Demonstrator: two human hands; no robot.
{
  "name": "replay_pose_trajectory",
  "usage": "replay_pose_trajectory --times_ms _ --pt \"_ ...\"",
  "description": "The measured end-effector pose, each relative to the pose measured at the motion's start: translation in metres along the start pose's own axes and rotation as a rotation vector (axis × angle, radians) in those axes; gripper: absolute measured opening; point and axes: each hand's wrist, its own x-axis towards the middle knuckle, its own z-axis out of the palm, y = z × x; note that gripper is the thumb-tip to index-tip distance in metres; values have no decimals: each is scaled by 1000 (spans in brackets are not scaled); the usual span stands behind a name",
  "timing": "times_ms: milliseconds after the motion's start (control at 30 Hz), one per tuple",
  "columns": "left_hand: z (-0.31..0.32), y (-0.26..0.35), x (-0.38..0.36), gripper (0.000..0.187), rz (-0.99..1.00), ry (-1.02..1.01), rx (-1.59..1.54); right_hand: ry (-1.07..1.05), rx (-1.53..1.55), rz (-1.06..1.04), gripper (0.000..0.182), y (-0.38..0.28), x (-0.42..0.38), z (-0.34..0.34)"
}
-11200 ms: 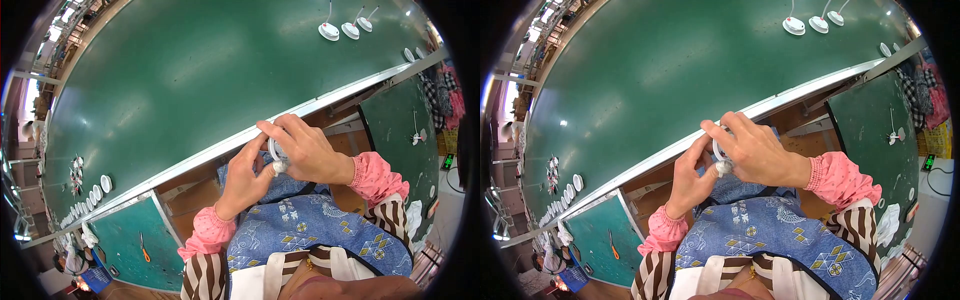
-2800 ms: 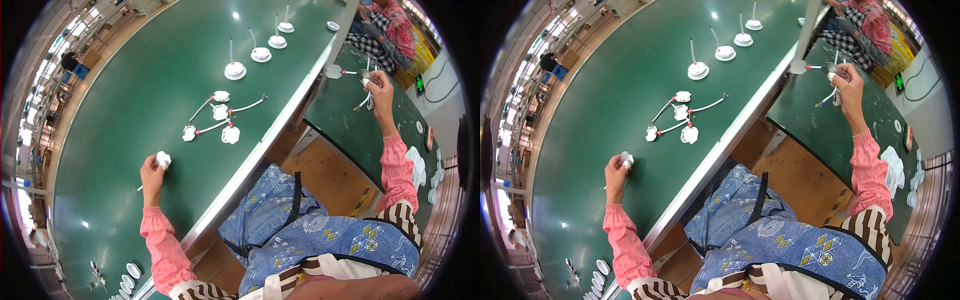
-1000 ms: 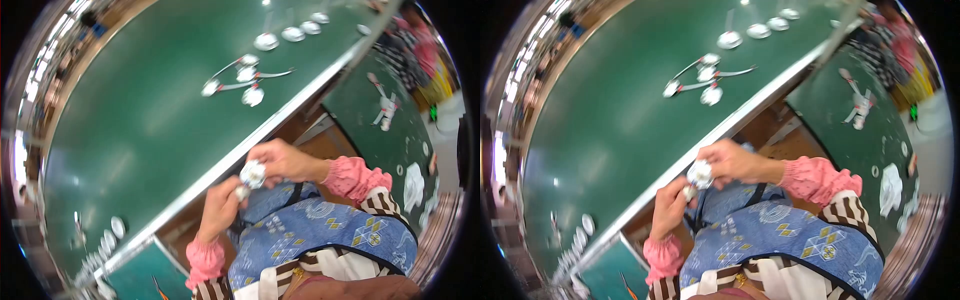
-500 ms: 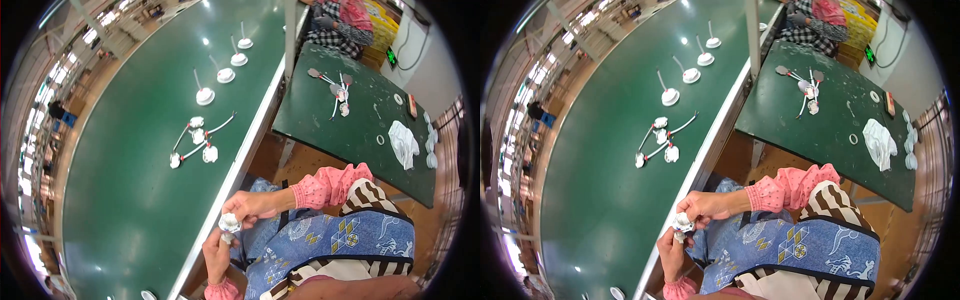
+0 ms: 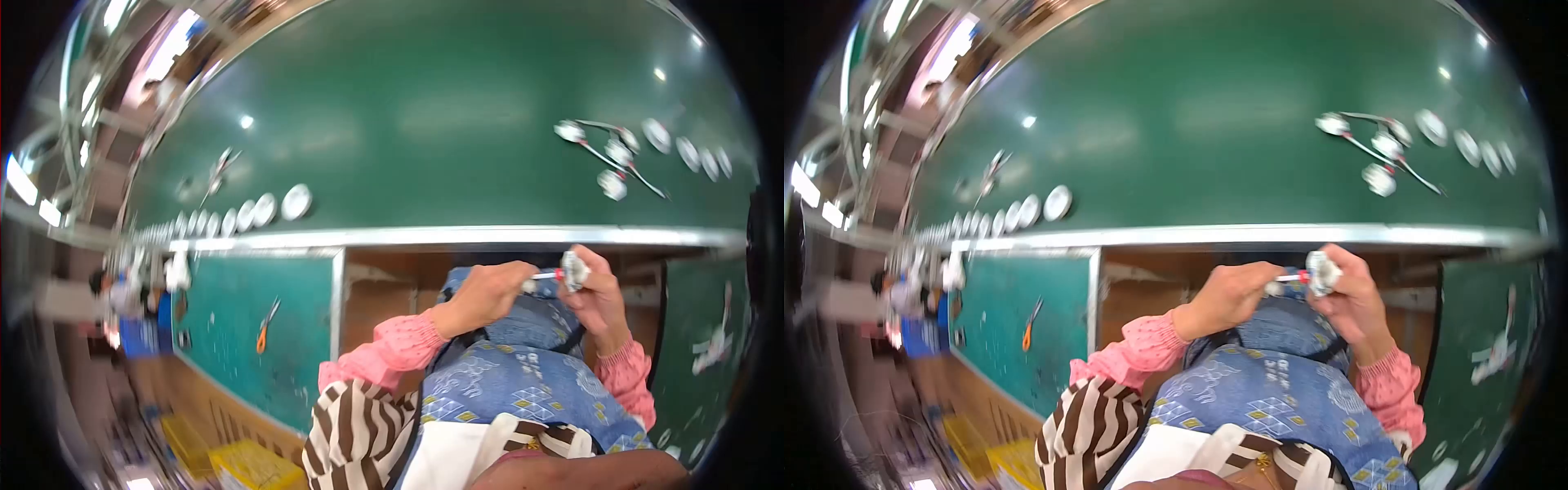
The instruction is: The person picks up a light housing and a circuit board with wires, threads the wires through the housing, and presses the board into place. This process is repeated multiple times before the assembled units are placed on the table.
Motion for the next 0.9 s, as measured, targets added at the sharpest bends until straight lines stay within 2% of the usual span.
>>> replay_pose_trajectory --times_ms 100,167,267,300,333,400,433,467,500,533,567,600,700,767,833,900 --pt "-21 7 -16 33 -6 102 -46 3 -38 30 22 2 20 16" --pt "-38 11 -24 32 -31 149 -77 -100 -6 35 26 3 39 30" --pt "-111 -4 -51 33 -183 176 368 -127 -101 -26 29 -10 68 53" --pt "-145 -15 -60 38 -252 223 379 -145 -117 -50 31 -11 77 58" --pt "-182 -25 -74 48 -254 284 574 -184 -156 9 31 -13 86 68" --pt "-258 -63 -116 73 -476 308 893 -284 -111 69 29 7 110 73" --pt "-294 -81 -132 84 -583 358 938 -333 -88 97 29 15 121 76" --pt "-324 -91 -145 94 -778 354 1057 -407 -68 189 24 18 134 80" --pt "-355 -115 -166 105 -806 344 1087 -390 -76 232 23 21 145 86" --pt "-375 -129 -178 108 -859 296 1128 -372 -86 274 23 23 156 92" --pt "-390 -141 -184 111 -911 249 1168 -355 -97 316 23 26 168 98" --pt "-400 -155 -187 111 -933 224 1107 -432 -55 358 24 30 189 84" --pt "-417 -188 -190 111 -974 136 982 -346 -164 287 24 27 212 117" --pt "-418 -196 -183 109 -977 82 975 -292 -230 131 22 35 238 115" --pt "-419 -207 -185 105 -992 86 951 -277 -148 40 19 39 267 117" --pt "-419 -214 -181 103 -984 92 903 -318 -300 -97 20 51 296 131"
